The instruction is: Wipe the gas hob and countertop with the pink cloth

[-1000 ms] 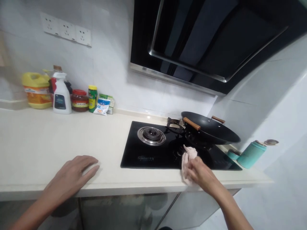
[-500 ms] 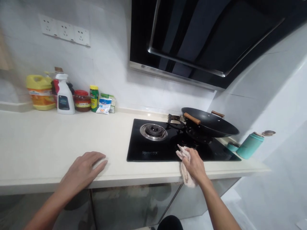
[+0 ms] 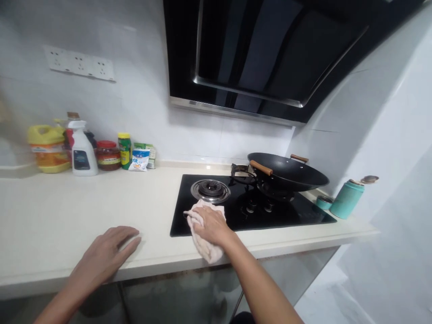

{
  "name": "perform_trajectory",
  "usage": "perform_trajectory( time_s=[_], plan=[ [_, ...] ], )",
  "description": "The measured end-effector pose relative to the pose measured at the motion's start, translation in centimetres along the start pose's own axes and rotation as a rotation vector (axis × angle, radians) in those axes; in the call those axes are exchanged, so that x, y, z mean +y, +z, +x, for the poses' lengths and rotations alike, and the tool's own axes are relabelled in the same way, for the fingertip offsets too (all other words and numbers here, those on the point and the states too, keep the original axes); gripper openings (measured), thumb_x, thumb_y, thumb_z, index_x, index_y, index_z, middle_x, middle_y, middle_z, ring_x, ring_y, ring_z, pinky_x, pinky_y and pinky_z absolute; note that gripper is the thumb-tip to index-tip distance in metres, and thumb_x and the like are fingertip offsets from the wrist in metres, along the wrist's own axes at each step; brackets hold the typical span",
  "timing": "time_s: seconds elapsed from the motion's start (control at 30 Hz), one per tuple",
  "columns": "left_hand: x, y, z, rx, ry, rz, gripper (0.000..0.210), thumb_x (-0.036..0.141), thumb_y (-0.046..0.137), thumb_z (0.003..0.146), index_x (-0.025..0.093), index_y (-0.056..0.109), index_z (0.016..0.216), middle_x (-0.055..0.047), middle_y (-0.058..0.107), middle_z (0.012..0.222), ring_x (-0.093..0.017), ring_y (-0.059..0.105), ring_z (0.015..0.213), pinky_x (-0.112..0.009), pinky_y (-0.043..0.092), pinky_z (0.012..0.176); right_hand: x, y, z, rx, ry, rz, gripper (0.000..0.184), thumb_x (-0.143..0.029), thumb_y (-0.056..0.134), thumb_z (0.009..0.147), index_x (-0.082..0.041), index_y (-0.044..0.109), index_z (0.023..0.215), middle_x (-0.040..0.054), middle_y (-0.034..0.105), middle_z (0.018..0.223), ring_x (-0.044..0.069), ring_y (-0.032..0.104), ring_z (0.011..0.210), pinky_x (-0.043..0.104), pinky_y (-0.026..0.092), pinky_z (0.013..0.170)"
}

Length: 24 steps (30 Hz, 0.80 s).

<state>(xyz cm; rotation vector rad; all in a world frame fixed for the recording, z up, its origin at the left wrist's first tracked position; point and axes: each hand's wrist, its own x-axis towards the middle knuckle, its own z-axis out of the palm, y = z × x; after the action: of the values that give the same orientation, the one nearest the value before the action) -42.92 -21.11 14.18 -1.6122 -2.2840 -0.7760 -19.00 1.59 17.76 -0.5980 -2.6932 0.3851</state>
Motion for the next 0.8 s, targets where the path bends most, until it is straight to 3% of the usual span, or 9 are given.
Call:
perform_trajectory(
  time_s=[0.1,0.23,0.43,0.53,0.67,0.8],
  plan=[
    [0.1,-0.1,0.1,-0.007,-0.010,0.013,0.040,0.054,0.046,0.092,0.025,0.070,0.103,-0.005,0.072,0.113,-0.027,0.062,0.110,-0.040,0.046,0.096,2.2,-1.6,-1.7,0.057,0.063,0.015,0.053,-0.033,0.055,0.086,-0.029,0.052,0.139,0.0049,0.057,0.142,0.027,0.053,0.127,0.043,0.037,0.105],
    [0.2,-0.1,0.1,-0.020,-0.020,0.020,0.041,0.056,0.045,0.093,0.024,0.069,0.105,-0.006,0.072,0.115,-0.027,0.061,0.111,-0.040,0.044,0.098,7.3,-3.8,-5.8,0.171,0.188,-0.036,0.051,-0.027,0.053,0.083,-0.025,0.056,0.134,0.0065,0.059,0.139,0.027,0.057,0.120,0.041,0.040,0.101],
    [0.4,-0.2,0.2,-0.045,-0.032,0.018,0.041,0.056,0.045,0.094,0.024,0.068,0.105,-0.005,0.071,0.115,-0.026,0.060,0.111,-0.040,0.044,0.097,13.5,-6.4,-11.3,0.228,0.303,0.022,0.046,-0.033,0.051,0.083,-0.026,0.056,0.128,0.0046,0.067,0.121,0.024,0.063,0.103,0.036,0.045,0.090],
    [0.5,-0.3,0.2,-0.043,-0.033,0.019,0.042,0.056,0.044,0.093,0.023,0.068,0.104,-0.006,0.071,0.114,-0.027,0.060,0.111,-0.040,0.043,0.097,15.2,-7.0,-12.7,0.265,0.343,0.017,0.047,-0.034,0.050,0.082,-0.026,0.056,0.128,0.0047,0.067,0.118,0.024,0.063,0.100,0.035,0.046,0.087],
    [0.6,-0.5,0.3,-0.058,-0.026,0.029,0.042,0.055,0.044,0.093,0.024,0.069,0.103,-0.006,0.071,0.114,-0.027,0.060,0.112,-0.040,0.044,0.096,18.1,-7.7,-14.0,0.279,0.507,-0.063,0.050,-0.039,0.049,0.084,-0.026,0.052,0.132,0.0058,0.070,0.108,0.025,0.065,0.093,0.034,0.046,0.082],
    [0.6,-0.6,0.2,-0.054,-0.042,0.031,0.042,0.055,0.044,0.093,0.024,0.069,0.105,-0.005,0.071,0.115,-0.027,0.060,0.113,-0.040,0.045,0.097,22.1,-8.6,-14.9,0.293,0.644,-0.141,0.055,-0.047,0.046,0.086,-0.025,0.046,0.136,0.0087,0.068,0.114,0.029,0.065,0.101,0.037,0.046,0.086]
  ],
)
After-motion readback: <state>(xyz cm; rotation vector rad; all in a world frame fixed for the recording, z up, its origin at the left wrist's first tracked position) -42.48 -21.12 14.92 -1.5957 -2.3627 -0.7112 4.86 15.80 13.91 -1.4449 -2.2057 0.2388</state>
